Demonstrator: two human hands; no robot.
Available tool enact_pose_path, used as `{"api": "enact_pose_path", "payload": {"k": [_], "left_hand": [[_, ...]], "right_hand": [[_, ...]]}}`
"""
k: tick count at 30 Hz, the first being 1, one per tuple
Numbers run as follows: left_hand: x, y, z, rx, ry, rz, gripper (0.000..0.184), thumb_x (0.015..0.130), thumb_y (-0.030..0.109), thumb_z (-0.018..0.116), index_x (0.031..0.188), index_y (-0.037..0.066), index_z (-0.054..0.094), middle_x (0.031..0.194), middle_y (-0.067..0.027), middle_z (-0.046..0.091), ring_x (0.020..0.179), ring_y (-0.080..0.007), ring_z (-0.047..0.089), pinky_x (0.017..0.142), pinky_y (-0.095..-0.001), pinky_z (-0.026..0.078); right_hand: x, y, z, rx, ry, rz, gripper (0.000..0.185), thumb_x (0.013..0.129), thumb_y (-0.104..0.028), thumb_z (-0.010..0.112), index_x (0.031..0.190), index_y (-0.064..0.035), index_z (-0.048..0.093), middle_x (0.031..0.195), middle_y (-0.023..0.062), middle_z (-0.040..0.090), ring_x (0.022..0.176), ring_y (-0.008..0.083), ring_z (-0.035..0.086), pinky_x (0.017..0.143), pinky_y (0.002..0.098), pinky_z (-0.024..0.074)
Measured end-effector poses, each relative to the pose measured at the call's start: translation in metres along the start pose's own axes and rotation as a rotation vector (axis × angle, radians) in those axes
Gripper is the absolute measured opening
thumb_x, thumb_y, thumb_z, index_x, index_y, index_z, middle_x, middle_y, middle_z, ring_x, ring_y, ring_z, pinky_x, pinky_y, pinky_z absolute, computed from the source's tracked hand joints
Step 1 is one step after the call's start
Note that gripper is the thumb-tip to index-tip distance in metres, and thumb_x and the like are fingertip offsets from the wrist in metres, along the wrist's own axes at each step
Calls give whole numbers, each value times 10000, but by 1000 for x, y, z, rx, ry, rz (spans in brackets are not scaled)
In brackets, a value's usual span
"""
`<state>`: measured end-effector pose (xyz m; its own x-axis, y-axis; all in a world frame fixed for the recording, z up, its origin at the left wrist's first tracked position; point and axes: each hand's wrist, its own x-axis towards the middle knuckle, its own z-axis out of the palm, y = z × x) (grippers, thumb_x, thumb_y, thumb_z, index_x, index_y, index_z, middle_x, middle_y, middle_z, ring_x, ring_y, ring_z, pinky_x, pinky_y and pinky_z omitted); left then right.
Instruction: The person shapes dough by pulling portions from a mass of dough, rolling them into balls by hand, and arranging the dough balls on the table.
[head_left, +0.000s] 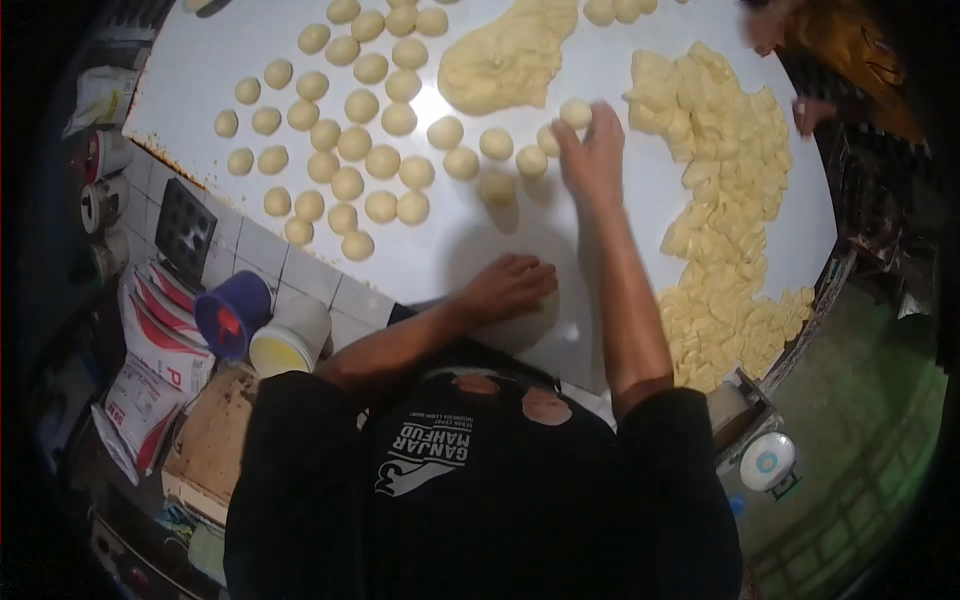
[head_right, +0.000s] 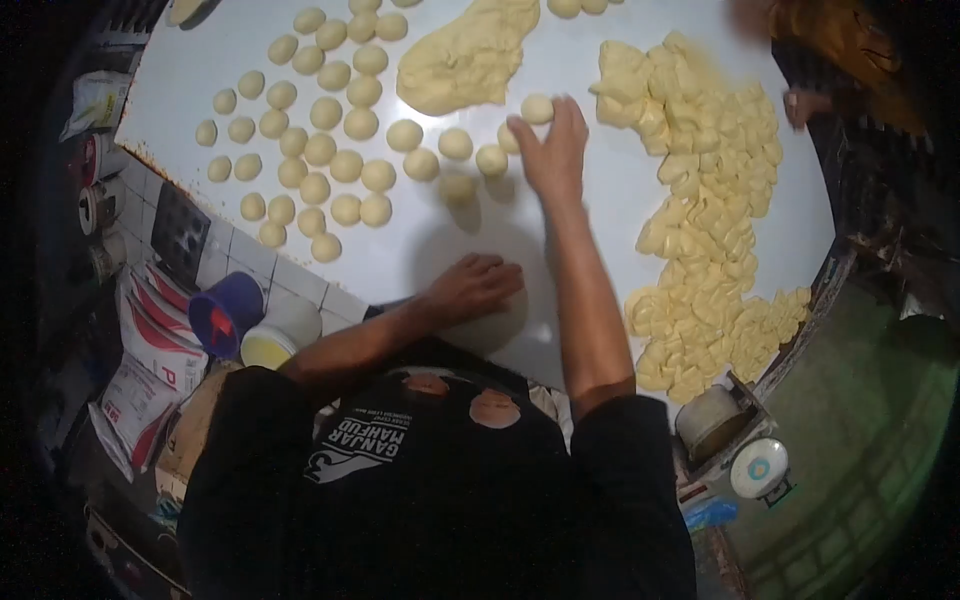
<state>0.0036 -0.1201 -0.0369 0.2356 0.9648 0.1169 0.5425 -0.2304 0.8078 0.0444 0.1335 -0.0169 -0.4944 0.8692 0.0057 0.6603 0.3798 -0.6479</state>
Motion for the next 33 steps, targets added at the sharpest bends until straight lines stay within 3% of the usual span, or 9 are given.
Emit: {"api": "enact_pose_path", "payload": {"k": [3, 6, 7, 12, 15, 18, 26, 30, 33], "left_hand": [[-27, -6, -34, 89, 302, -165, 539, 841, 158, 803, 1349, 65, 648, 1382, -150, 626, 1279, -368, 599, 1083, -495, 505], [-50, -16, -63, 48, 320, -299, 574, 864, 129, 809, 1397, 22, 622, 1383, -168, 631, 1267, -377, 613, 1064, -485, 523], [-50, -16, -70, 44, 331, -273, 569, 862, 95, 808, 1393, 18, 620, 1357, -172, 643, 1238, -385, 628, 1040, -479, 534], [-33, 10, -49, 69, 329, -212, 425, 921, 54, 769, 1334, 34, 674, 1277, -182, 693, 1145, -391, 674, 977, -471, 562], [-45, 50, -58, 118, 317, -247, 341, 968, 74, 729, 1304, 30, 689, 1264, -173, 709, 1152, -382, 680, 984, -468, 561], [-70, 64, -45, 160, 280, -287, 342, 967, 17, 711, 1307, 7, 673, 1252, -201, 700, 1151, -410, 683, 970, -462, 565], [-94, 95, -70, 178, 410, -424, 308, 965, 17, 722, 1270, 13, 676, 1243, -201, 701, 1137, -396, 703, 923, -453, 589], [-100, 85, -90, 152, 401, -497, 307, 970, 18, 720, 1272, -4, 669, 1215, -192, 700, 1093, -372, 709, 900, -440, 590], [-70, 54, -122, 203, 486, -413, 317, 972, 16, 718, 1283, -8, 662, 1193, -187, 697, 1001, -341, 706, 854, -429, 587]], "right_hand": [[-109, -3, -9, -94, 4, -152, 425, 924, -192, 774, 1260, 24, 627, 1339, 247, 613, 1273, 462, 558, 1099, 532, 453], [-222, 27, -24, -63, -459, -624, 253, 817, -169, 832, 1022, -100, 701, 1151, 171, 670, 1150, 366, 635, 987, 502, 522], [-203, 32, -26, -27, -637, -304, 222, 816, -179, 831, 973, -115, 688, 1110, 152, 670, 1122, 342, 635, 947, 494, 518], [-175, 12, 19, -106, -39, -320, 179, 826, -205, 826, 834, -116, 671, 1025, 117, 671, 1021, 333, 635, 835, 480, 497], [-216, 85, 5, 195, -290, -471, 227, 810, -259, 860, 861, -108, 699, 977, 104, 683, 1042, 328, 668, 881, 488, 509], [-169, 69, -19, -348, -78, -363, 281, 835, -299, 858, 860, -103, 659, 944, 103, 666, 958, 322, 643, 902, 484, 486], [-214, 86, -20, -24, -25, -415, 330, 912, -170, 798, 1172, -29, 653, 1216, 186, 686, 1181, 411, 639, 1041, 511, 517], [-144, -39, -82, 426, 94, -91, 305, 949, -146, 788, 1186, -25, 639, 1179, 198, 685, 1126, 444, 642, 941, 511, 533], [-154, -38, -36, 160, 75, -371, 388, 927, -126, 812, 1265, -2, 666, 1241, 217, 675, 1141, 413, 649, 990, 488, 536]]}}
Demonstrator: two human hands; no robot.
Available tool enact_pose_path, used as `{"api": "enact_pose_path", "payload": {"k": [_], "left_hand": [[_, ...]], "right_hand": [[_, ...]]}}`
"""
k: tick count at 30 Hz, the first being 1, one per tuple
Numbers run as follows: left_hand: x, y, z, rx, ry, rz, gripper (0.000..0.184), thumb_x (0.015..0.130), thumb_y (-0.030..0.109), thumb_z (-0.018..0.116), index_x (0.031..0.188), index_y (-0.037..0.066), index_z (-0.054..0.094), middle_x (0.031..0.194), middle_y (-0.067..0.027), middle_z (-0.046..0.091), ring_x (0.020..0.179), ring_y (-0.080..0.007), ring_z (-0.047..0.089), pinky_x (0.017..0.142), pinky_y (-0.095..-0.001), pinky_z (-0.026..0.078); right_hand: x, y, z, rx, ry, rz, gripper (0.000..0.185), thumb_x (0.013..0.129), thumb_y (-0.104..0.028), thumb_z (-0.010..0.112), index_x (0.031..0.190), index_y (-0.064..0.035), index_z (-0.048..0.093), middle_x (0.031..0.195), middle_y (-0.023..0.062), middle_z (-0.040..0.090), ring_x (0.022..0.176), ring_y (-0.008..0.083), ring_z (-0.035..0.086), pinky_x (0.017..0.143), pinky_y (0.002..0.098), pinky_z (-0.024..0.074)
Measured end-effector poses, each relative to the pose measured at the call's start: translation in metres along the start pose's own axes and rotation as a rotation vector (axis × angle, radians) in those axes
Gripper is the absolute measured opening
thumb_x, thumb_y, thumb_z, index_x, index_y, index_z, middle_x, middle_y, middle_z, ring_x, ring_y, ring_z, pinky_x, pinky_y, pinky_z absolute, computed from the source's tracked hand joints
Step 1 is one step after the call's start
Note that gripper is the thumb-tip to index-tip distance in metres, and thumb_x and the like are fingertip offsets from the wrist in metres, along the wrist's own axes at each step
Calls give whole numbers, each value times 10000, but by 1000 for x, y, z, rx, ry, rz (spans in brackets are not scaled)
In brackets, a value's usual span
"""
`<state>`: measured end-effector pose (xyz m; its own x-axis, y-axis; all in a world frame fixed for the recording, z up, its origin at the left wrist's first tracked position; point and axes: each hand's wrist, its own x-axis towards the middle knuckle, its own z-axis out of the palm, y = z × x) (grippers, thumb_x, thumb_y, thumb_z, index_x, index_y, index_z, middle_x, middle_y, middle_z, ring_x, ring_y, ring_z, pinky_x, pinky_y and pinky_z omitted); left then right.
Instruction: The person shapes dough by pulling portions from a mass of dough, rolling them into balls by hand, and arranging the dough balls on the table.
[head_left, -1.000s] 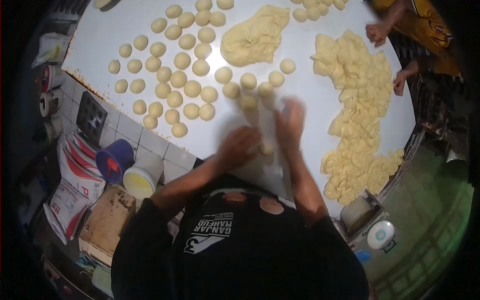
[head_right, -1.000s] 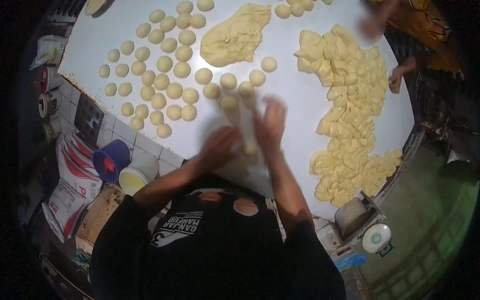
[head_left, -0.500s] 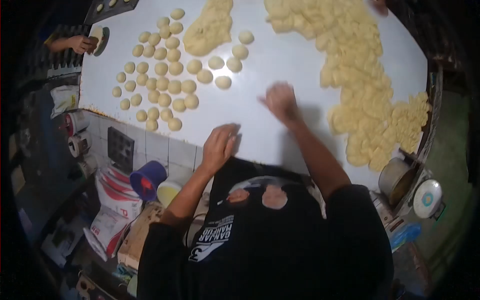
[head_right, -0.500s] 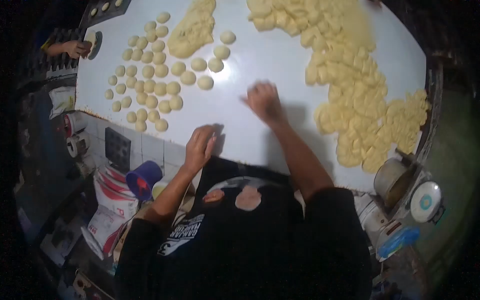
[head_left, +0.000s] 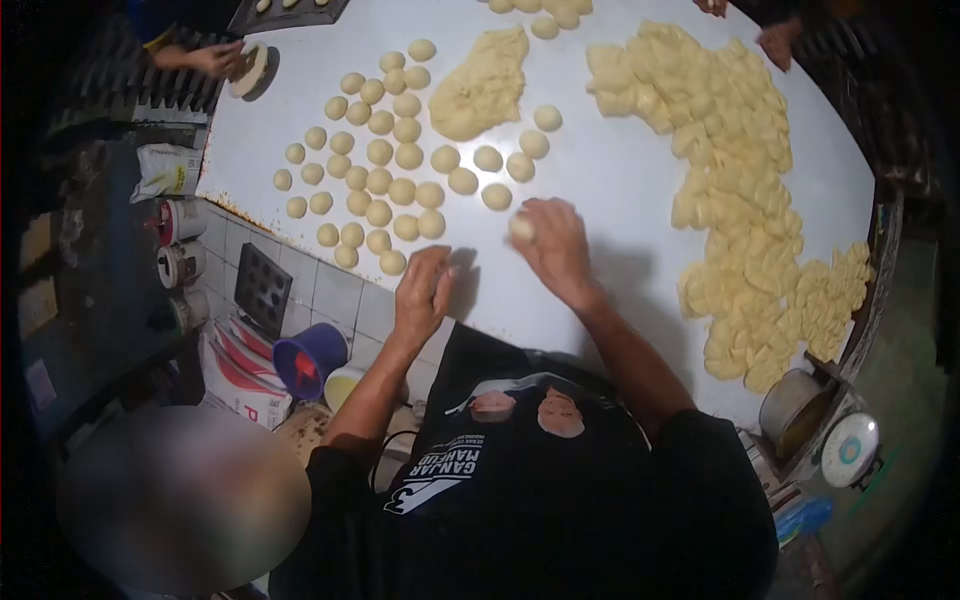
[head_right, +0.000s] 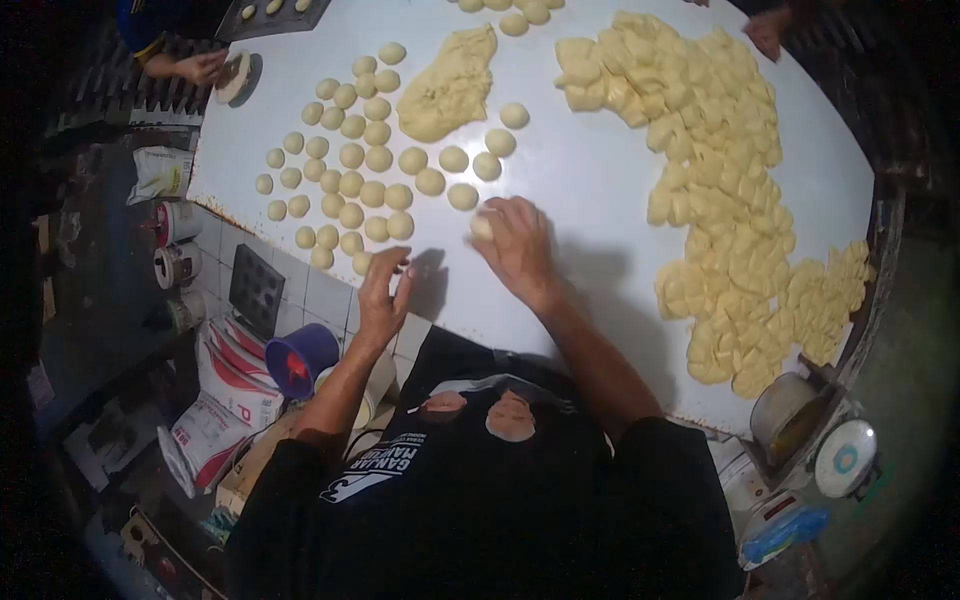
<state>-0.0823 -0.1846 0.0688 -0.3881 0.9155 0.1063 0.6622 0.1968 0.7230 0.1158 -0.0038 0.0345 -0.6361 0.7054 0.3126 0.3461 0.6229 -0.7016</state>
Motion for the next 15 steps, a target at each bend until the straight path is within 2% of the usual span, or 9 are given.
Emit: {"api": "enact_pose_path", "payload": {"k": [2, 4, 6, 8, 10, 11, 12, 13, 15], "left_hand": [[59, -17, -4, -43, 64, 25, 344, 976, 28, 718, 1312, -6, 652, 1214, -197, 689, 995, -376, 689, 850, -450, 574], [129, -30, -7, 7, 39, 35, 449, 977, 52, 722, 1404, -9, 598, 1290, -232, 646, 1104, -418, 651, 941, -500, 543], [198, -53, 14, 78, 46, 53, 555, 983, 101, 738, 1486, -7, 532, 1411, -254, 593, 1281, -428, 595, 1076, -497, 493], [248, -74, 47, 115, 39, 76, 603, 978, 111, 737, 1521, -5, 501, 1462, -267, 558, 1320, -437, 568, 1122, -503, 460], [278, -86, 56, 162, 16, 107, 652, 974, 122, 736, 1556, -3, 471, 1513, -281, 524, 1359, -445, 540, 1168, -509, 428], [290, -86, 58, 32, -24, -4, 674, 968, 105, 724, 1573, -5, 450, 1512, -295, 525, 1378, -444, 530, 1186, -505, 414], [298, -85, 65, -102, -81, -116, 696, 962, 88, 712, 1591, -6, 428, 1511, -310, 525, 1396, -443, 519, 1203, -501, 400], [310, -115, 81, -93, -92, -85, 698, 940, 19, 674, 1589, -7, 418, 1454, -270, 584, 1342, -390, 592, 1138, -472, 480], [334, -86, 38, -631, -432, -447, 648, 920, -33, 653, 1538, 8, 462, 1384, -180, 643, 1214, -286, 686, 1024, -399, 576]], "right_hand": [[31, 16, 11, -184, -109, -59, 423, 925, -142, 818, 1294, 1, 667, 1265, 216, 671, 1160, 408, 648, 1002, 485, 538], [91, 37, 23, 21, 5, 195, 515, 929, -199, 812, 1369, 7, 643, 1390, 256, 597, 1301, 409, 582, 1086, 490, 503], [175, 42, 15, 229, 11, 254, 595, 904, -225, 833, 1382, 42, 601, 1406, 268, 567, 1286, 431, 560, 1102, 503, 485], [231, 79, 60, 52, 124, 244, 624, 895, -228, 828, 1396, 53, 585, 1406, 273, 573, 1312, 464, 548, 1135, 525, 463], [257, 99, 112, 15, 126, 310, 634, 892, -249, 815, 1402, 50, 585, 1396, 272, 603, 1319, 464, 562, 1142, 523, 463], [269, 104, 128, -17, 130, 385, 645, 889, -269, 802, 1408, 47, 586, 1386, 271, 632, 1326, 465, 576, 1148, 521, 462], [279, 106, 133, 88, 20, 475, 622, 895, -288, 774, 1402, 30, 603, 1396, 272, 643, 1329, 451, 591, 1149, 510, 467], [280, 108, 130, 191, -85, 576, 602, 901, -307, 745, 1396, 14, 621, 1405, 272, 654, 1331, 438, 605, 1149, 498, 472], [295, 73, 75, 74, -319, 563, 550, 916, -325, 708, 1365, -12, 659, 1381, 259, 683, 1258, 434, 659, 1095, 498, 515]]}}
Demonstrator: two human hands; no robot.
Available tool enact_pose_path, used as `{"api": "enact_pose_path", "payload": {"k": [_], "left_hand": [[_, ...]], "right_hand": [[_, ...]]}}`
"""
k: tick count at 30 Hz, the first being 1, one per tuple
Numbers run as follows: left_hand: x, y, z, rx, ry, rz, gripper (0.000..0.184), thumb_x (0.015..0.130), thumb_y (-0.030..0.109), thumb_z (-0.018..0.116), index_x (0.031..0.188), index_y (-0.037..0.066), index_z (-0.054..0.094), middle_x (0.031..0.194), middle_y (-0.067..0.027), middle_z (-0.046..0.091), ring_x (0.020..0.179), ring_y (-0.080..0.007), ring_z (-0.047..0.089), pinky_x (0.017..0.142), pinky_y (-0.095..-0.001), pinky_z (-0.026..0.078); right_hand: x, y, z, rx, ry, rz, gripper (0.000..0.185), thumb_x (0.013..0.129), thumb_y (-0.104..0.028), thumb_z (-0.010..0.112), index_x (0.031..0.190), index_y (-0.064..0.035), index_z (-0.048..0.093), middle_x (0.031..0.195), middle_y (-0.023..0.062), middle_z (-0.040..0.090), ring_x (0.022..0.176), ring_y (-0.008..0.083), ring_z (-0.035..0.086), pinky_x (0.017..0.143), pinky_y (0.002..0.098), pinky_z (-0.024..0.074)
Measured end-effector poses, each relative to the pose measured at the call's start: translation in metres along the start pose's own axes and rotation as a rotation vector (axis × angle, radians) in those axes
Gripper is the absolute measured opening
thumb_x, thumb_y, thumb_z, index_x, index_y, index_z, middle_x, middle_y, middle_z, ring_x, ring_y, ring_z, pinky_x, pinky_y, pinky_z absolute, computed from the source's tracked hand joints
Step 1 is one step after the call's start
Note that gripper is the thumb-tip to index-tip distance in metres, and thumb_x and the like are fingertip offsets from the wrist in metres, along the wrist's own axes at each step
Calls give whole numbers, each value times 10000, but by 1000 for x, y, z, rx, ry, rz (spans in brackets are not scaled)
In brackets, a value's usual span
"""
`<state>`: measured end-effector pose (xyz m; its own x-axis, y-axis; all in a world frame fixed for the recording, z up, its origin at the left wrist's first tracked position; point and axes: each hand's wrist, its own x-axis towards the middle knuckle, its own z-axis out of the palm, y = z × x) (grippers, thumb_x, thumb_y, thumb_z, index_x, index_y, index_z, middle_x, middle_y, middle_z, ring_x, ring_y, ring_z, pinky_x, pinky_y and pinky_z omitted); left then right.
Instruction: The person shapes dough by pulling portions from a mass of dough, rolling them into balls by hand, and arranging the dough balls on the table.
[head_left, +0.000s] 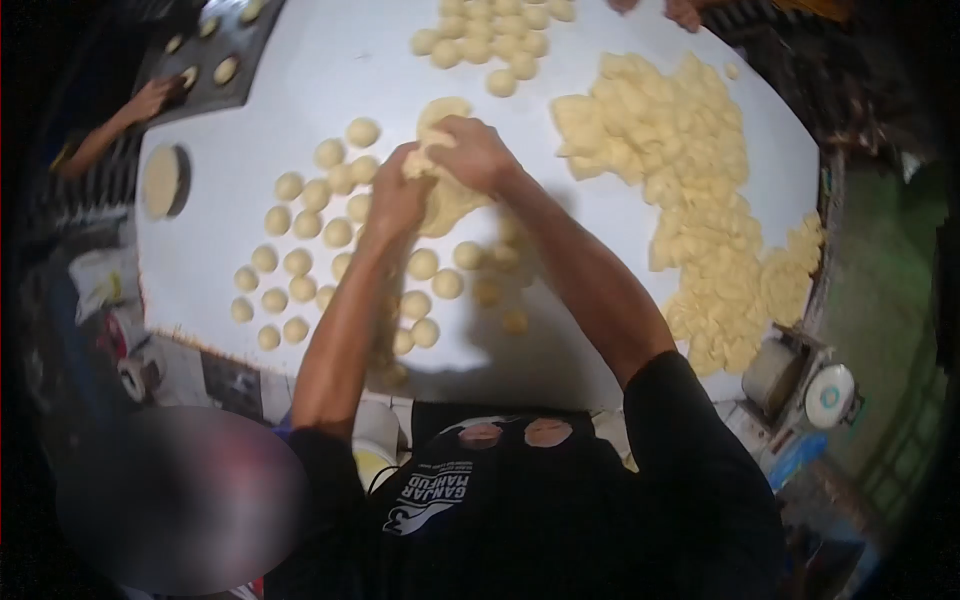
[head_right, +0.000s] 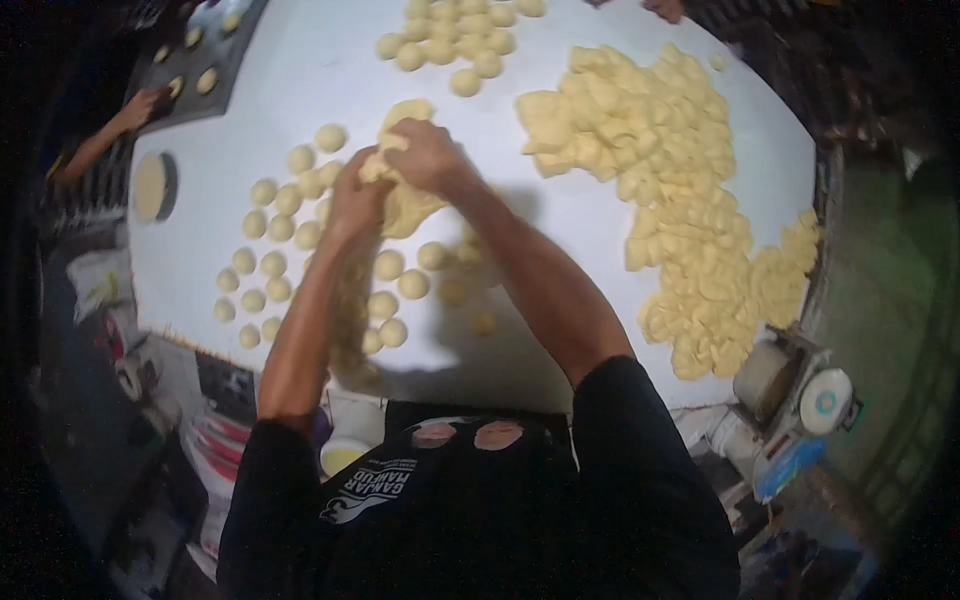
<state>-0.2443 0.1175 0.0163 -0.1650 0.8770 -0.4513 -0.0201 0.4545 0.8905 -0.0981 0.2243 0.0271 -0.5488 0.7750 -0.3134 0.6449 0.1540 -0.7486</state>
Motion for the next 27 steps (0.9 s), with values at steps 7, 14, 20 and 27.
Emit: {"api": "enact_pose_path", "payload": {"k": [7, 14, 20, 27], "left_hand": [[-84, 90, 126, -302, -236, 149, 654, 941, 43, 765, 1522, 38, 465, 1432, -130, 595, 1283, -217, 642, 1035, -356, 580], [-93, -27, 235, 359, -256, 231, 823, 917, 106, 784, 1626, 17, 375, 1546, -267, 512, 1343, -444, 579, 1169, -501, 457], [-91, -36, 285, 891, -78, 777, 729, 1007, 286, 684, 1638, 52, 404, 1688, -219, 389, 1536, -476, 360, 1227, -617, 331], [-140, -31, 337, 1254, 132, 767, 737, 1005, 476, 687, 1623, 143, 461, 1663, -150, 438, 1527, -448, 364, 1235, -637, 265]], "right_hand": [[-138, -8, -194, 485, -188, 123, 476, 921, -172, 813, 1353, -52, 655, 1234, 71, 718, 1089, 163, 696, 943, 316, 578], [-194, 163, -122, -23, 251, 40, 465, 940, -108, 759, 1386, -54, 642, 1401, 200, 650, 1361, 348, 595, 1101, 409, 515], [-364, 171, -46, -30, 470, -125, 220, 972, -133, 708, 1172, -43, 698, 1133, 180, 668, 1099, 400, 664, 939, 494, 548], [-410, 262, -146, -257, 481, -145, 72, 961, -83, 648, 1018, -67, 690, 958, 142, 697, 949, 353, 716, 788, 470, 587]]}}
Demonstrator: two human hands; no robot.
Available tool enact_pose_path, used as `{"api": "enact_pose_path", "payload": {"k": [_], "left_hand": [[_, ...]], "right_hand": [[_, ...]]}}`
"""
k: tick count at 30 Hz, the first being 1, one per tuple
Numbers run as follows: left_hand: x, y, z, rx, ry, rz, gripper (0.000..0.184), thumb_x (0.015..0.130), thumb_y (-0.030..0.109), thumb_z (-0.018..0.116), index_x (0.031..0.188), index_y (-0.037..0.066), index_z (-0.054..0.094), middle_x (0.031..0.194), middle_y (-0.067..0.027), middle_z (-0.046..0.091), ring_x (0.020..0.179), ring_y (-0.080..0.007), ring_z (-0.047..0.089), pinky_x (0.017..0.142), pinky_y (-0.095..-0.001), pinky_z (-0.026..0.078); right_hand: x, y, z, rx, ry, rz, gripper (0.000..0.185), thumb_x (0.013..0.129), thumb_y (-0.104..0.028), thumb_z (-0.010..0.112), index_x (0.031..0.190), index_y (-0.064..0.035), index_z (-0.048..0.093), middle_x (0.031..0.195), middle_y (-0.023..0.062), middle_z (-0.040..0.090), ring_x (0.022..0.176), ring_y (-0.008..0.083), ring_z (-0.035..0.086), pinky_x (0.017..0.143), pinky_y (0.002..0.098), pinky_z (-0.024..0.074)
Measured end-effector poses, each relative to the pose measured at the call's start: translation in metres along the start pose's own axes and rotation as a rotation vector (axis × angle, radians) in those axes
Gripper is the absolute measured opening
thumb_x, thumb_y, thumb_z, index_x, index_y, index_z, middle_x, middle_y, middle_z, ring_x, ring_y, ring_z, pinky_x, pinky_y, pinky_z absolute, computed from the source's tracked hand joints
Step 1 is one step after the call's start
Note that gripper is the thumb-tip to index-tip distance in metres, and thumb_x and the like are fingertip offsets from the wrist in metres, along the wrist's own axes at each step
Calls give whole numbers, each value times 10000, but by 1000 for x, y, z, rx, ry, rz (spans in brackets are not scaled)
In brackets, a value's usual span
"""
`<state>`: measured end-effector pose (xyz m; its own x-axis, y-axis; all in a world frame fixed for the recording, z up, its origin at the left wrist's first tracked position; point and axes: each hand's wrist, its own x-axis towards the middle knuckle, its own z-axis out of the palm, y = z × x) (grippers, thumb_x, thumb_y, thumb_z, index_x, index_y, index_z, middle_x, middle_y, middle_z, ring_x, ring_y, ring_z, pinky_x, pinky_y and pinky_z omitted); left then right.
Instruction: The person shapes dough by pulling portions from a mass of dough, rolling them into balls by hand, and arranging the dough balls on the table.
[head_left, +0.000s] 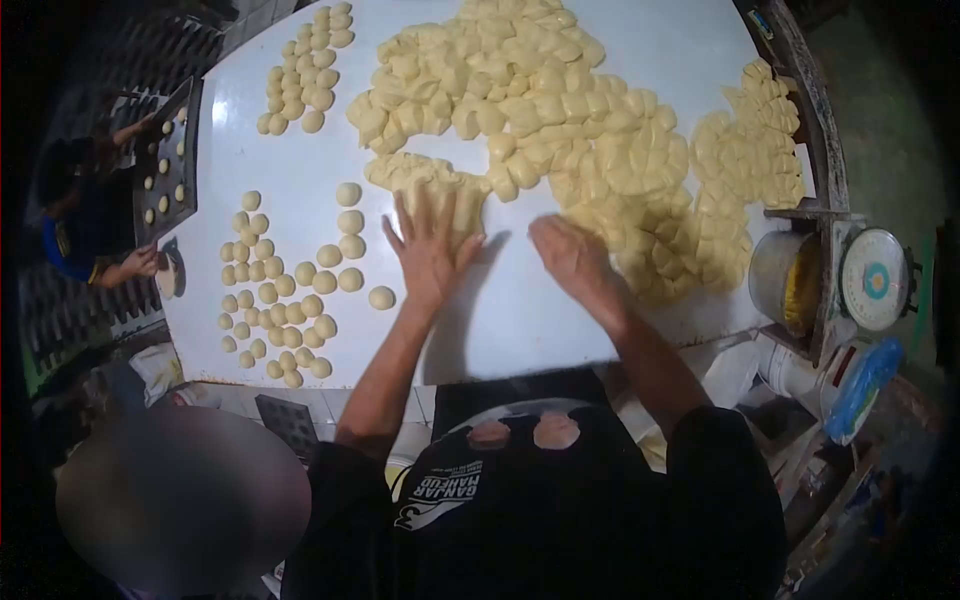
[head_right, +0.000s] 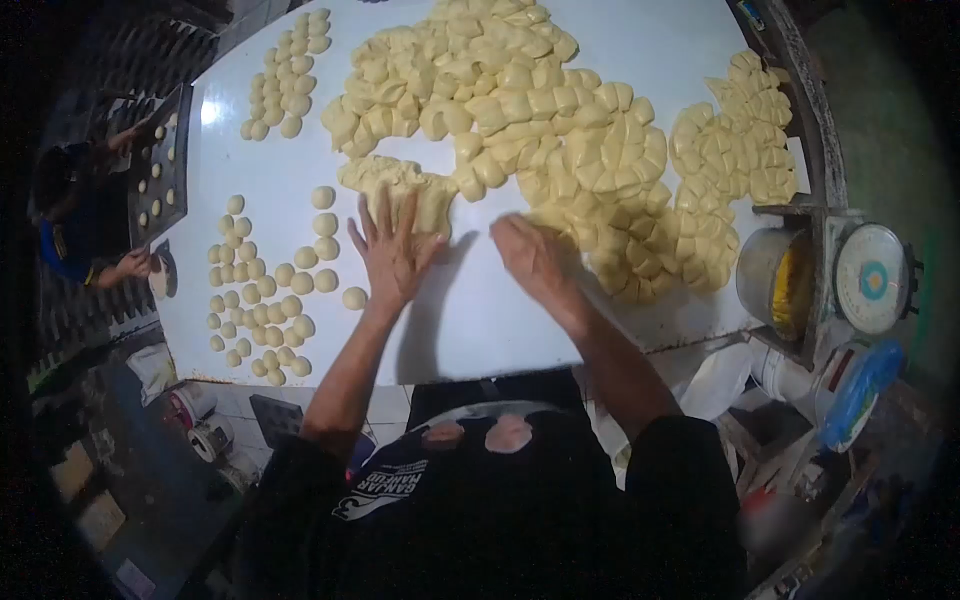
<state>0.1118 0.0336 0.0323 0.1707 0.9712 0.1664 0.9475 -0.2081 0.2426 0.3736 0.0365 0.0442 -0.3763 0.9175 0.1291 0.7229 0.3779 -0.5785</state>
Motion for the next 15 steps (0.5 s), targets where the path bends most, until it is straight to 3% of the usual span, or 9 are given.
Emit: {"api": "enact_pose_path", "payload": {"k": [1, 2, 3, 5, 6, 8, 11, 13, 15], "left_hand": [[11, 25, -9, -81, 151, 41, 717, 995, 461, 710, 1598, 142, 491, 1627, -141, 478, 1500, -438, 396, 1226, -617, 283], [29, 46, 1, -108, 175, 12, 563, 971, 326, 752, 1471, 117, 602, 1504, -117, 556, 1400, -371, 480, 1140, -562, 373], [41, 53, 28, -96, 166, 10, 563, 971, 326, 752, 1471, 117, 602, 1504, -117, 556, 1400, -371, 480, 1140, -562, 373], [56, 53, 84, -31, 90, 73, 395, 870, 265, 806, 1209, 100, 687, 1245, -119, 650, 1150, -353, 589, 945, -515, 440], [53, 53, 83, -28, 86, 73, 395, 870, 265, 806, 1209, 100, 687, 1245, -119, 650, 1150, -353, 589, 945, -515, 440], [30, 42, 68, -181, 83, 40, 268, 858, 175, 789, 1088, 97, 676, 1055, -127, 664, 1010, -355, 602, 863, -510, 442], [-102, 19, 7, -210, 132, -160, 214, 895, 99, 733, 1101, 77, 683, 980, -142, 662, 933, -379, 607, 834, -523, 443], [-208, -5, -22, -130, -205, -196, 305, 907, 145, 708, 1198, 57, 686, 1041, -140, 670, 984, -367, 612, 857, -519, 444], [-243, -34, -11, -159, -160, -171, 307, 898, 140, 696, 1192, 56, 685, 1050, -145, 670, 993, -367, 612, 860, -516, 448]], "right_hand": [[15, 12, -5, -54, 23, 20, 104, 967, -78, 658, 1055, -47, 707, 975, 148, 712, 946, 349, 722, 802, 452, 599], [35, 15, -9, -83, 25, -28, 142, 964, -75, 644, 1096, -41, 684, 1011, 142, 713, 946, 349, 723, 804, 454, 601], [59, 19, -11, -119, 36, -82, 184, 961, -72, 630, 1138, -36, 661, 1046, 136, 714, 946, 349, 723, 806, 457, 602], [86, 53, 19, -166, 28, -150, 188, 965, -79, 617, 1146, -34, 639, 1062, 141, 702, 944, 353, 722, 796, 463, 599], [88, 62, 30, -221, 6, -213, 192, 969, -87, 605, 1153, -32, 618, 1078, 146, 690, 942, 356, 720, 787, 470, 596], [71, 47, 28, -222, -19, -174, 176, 958, -100, 614, 1125, -44, 617, 1043, 139, 681, 923, 350, 714, 777, 476, 590], [-5, 9, 29, -25, -32, -303, 116, 892, -103, 645, 1000, -63, 631, 887, 123, 640, 830, 343, 674, 723, 484, 564], [-89, -21, 41, -72, -205, -427, 108, 874, -145, 648, 953, -72, 659, 874, 134, 645, 871, 310, 680, 738, 484, 550], [-122, 0, 57, -30, -205, -392, 118, 852, -153, 655, 942, -77, 660, 864, 129, 643, 850, 310, 671, 725, 493, 534]]}}
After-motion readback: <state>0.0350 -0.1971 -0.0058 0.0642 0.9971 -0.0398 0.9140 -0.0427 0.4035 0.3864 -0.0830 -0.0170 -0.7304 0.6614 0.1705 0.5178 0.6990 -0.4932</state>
